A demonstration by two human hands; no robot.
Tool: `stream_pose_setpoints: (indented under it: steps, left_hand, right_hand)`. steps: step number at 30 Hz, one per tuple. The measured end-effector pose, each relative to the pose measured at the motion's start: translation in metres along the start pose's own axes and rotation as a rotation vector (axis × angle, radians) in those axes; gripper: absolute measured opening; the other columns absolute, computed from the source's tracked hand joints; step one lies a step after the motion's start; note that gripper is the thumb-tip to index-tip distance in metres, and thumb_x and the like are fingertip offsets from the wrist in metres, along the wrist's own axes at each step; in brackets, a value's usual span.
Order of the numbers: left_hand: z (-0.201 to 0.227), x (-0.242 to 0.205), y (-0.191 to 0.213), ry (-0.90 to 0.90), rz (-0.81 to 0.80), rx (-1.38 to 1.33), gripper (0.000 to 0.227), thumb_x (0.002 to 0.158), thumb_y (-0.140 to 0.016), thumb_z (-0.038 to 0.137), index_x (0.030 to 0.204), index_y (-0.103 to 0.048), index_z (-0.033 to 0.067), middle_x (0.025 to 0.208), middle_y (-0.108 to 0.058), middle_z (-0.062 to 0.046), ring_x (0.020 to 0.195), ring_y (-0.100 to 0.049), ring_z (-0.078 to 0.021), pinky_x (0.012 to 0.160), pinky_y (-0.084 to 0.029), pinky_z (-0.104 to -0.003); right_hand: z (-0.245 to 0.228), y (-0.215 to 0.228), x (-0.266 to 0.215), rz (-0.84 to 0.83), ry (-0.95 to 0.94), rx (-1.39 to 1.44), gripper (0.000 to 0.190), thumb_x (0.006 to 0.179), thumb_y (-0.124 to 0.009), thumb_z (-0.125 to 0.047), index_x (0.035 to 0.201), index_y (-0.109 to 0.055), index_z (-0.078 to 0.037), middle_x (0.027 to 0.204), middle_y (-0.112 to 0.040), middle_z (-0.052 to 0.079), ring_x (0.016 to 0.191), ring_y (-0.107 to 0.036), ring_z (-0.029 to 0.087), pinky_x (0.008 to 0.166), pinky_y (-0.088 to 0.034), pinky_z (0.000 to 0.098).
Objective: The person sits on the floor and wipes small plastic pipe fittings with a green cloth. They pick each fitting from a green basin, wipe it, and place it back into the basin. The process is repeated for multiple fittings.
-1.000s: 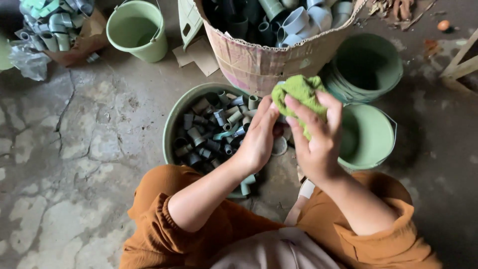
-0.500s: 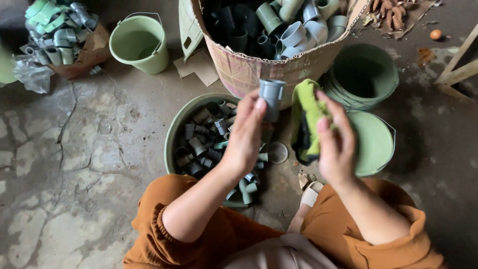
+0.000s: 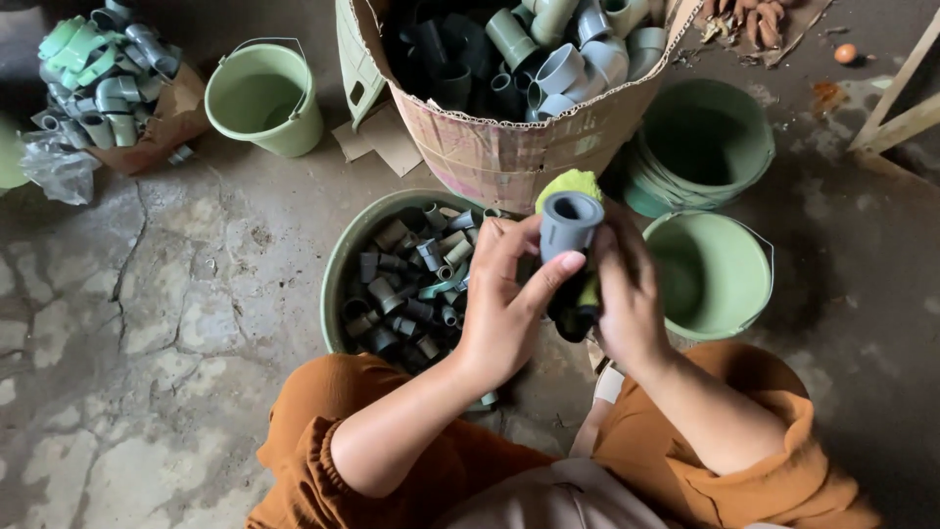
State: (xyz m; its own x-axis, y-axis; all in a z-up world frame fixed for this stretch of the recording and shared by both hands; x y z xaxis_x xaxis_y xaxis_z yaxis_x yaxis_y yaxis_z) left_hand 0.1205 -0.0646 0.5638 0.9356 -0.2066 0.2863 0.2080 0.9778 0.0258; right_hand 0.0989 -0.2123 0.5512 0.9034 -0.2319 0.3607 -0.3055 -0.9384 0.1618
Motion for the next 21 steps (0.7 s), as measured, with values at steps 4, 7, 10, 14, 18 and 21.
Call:
stream_pose_setpoints:
  steps: [4, 7, 10, 14, 18, 21]
  left_hand:
    - [0.008, 0.007, -0.004, 0.014, 0.149, -0.107, 0.048, 0.096, -0.073, 0.023, 0.135, -0.059, -0.0004, 0.101, -0.059, -0.014, 0.098, -0.058, -0.0199, 0.091, -0.051, -0.040]
    - [-0.001, 0.019, 0.007, 0.035, 0.208, -0.214, 0.036, 0.101, -0.067, 0.018, 0.132, -0.063, 0.0017, 0.102, -0.066, -0.011, 0.098, -0.059, -0.0143, 0.089, -0.053, -0.036]
    - [-0.016, 0.027, 0.023, 0.061, 0.280, -0.389, 0.031, 0.104, -0.062, 0.018, 0.130, -0.065, 0.0014, 0.106, -0.068, -0.006, 0.099, -0.057, -0.0109, 0.092, -0.052, -0.033]
    - [-0.017, 0.025, 0.023, 0.061, 0.246, -0.513, 0.031, 0.106, -0.061, 0.017, 0.134, -0.060, 0.0039, 0.113, -0.068, -0.009, 0.102, -0.062, -0.0125, 0.091, -0.055, -0.033]
    - [0.003, 0.005, -0.005, 0.034, 0.030, -0.398, 0.042, 0.104, -0.060, 0.012, 0.144, -0.050, 0.0014, 0.113, -0.065, -0.018, 0.107, -0.059, -0.0226, 0.096, -0.053, -0.044]
    - [-0.006, 0.006, -0.004, 0.033, -0.006, -0.367, 0.043, 0.105, -0.060, 0.016, 0.144, -0.048, 0.0021, 0.108, -0.066, -0.015, 0.103, -0.061, -0.0186, 0.096, -0.052, -0.040]
  right_hand:
    - [-0.012, -0.008, -0.012, 0.020, 0.102, -0.099, 0.030, 0.110, -0.053, -0.020, 0.132, -0.060, -0.001, 0.113, -0.064, 0.014, 0.105, -0.060, 0.022, 0.098, -0.049, 0.0429]
    - [-0.021, -0.011, -0.017, -0.043, 0.320, -0.246, 0.035, 0.103, -0.062, -0.008, 0.137, -0.063, -0.004, 0.121, -0.062, 0.017, 0.106, -0.064, 0.029, 0.097, -0.051, 0.0482]
    - [-0.017, -0.014, -0.018, -0.203, 0.325, -0.333, 0.036, 0.093, -0.071, -0.009, 0.129, -0.072, -0.015, 0.121, -0.062, 0.014, 0.106, -0.069, 0.034, 0.096, -0.054, 0.0488]
    - [-0.022, -0.005, -0.009, -0.083, 0.298, -0.261, 0.030, 0.100, -0.063, -0.007, 0.129, -0.068, -0.005, 0.118, -0.062, 0.016, 0.110, -0.067, 0.033, 0.099, -0.051, 0.0474]
    - [-0.024, -0.002, -0.011, 0.031, 0.450, -0.310, 0.036, 0.105, -0.058, -0.010, 0.140, -0.064, -0.004, 0.132, -0.053, 0.020, 0.117, -0.059, 0.032, 0.106, -0.048, 0.0490]
    - [-0.019, 0.002, -0.004, -0.041, 0.240, -0.026, 0.039, 0.112, -0.046, -0.016, 0.150, -0.054, -0.010, 0.131, -0.053, 0.016, 0.119, -0.053, 0.023, 0.109, -0.043, 0.0451]
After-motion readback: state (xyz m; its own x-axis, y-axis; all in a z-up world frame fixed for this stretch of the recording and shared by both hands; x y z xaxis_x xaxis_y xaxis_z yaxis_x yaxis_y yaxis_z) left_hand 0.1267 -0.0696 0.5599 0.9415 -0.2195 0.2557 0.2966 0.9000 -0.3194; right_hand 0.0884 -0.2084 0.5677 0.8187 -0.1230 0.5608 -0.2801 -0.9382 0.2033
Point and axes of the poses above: each hand's wrist, its own x-axis towards the middle knuckle, its own y-axis out of the back of the hand, z = x × y, the point moved 2 cm from there along x, towards the middle knuckle
